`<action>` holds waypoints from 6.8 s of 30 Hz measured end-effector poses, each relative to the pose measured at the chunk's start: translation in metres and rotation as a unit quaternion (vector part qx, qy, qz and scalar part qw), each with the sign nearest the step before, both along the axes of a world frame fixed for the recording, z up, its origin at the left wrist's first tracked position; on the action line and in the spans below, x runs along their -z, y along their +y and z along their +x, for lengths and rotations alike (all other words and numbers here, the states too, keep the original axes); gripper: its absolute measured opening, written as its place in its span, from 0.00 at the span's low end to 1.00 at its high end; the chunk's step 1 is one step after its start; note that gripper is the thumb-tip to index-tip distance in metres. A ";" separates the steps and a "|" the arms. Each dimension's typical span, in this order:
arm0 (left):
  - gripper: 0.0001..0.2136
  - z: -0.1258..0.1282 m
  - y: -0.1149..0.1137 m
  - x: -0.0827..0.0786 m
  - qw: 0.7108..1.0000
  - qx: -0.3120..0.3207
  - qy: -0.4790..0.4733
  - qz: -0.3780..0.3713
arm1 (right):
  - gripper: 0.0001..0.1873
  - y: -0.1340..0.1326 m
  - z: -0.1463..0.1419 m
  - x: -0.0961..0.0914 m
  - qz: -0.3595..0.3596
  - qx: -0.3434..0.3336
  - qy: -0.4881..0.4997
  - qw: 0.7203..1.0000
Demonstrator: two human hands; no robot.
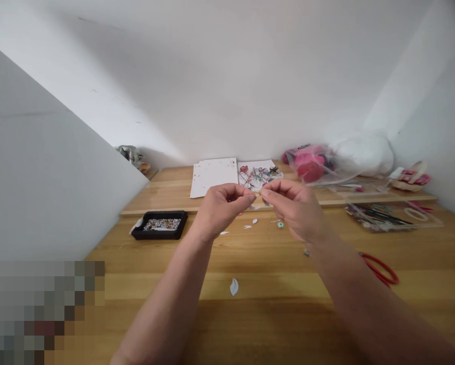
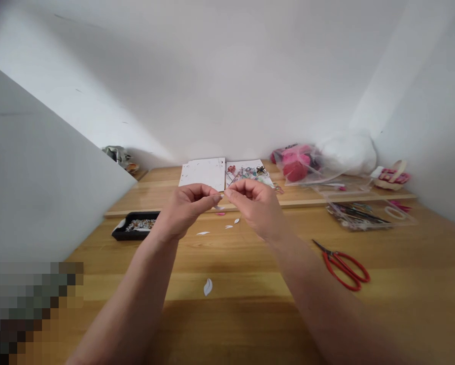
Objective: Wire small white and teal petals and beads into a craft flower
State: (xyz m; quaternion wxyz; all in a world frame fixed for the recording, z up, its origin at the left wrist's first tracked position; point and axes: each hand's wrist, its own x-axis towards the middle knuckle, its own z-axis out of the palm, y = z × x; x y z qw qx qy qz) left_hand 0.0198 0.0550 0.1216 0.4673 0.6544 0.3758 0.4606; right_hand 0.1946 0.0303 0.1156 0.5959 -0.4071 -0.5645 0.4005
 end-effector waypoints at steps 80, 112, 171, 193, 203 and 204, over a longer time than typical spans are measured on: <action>0.19 -0.004 0.014 0.005 0.990 -0.081 -0.100 0.054 | 0.11 0.006 0.003 0.002 -0.027 0.047 -0.024 0.998; 0.08 0.010 0.007 0.011 0.996 -0.022 -0.079 -0.026 | 0.14 0.002 0.004 -0.006 -0.059 -0.010 -0.015 0.998; 0.09 0.014 0.007 0.012 0.994 -0.010 -0.097 -0.042 | 0.08 0.006 -0.001 0.004 -0.004 0.014 0.005 1.000; 0.12 -0.002 0.014 0.009 0.989 0.047 -0.114 -0.083 | 0.09 0.004 -0.001 -0.004 -0.036 0.052 0.015 0.998; 0.12 0.008 0.007 0.008 0.993 0.052 -0.089 -0.059 | 0.08 0.009 0.003 0.005 -0.011 0.045 -0.016 0.999; 0.12 0.009 0.007 0.008 0.993 0.048 -0.096 -0.056 | 0.07 0.010 0.004 0.006 -0.009 0.046 -0.015 0.999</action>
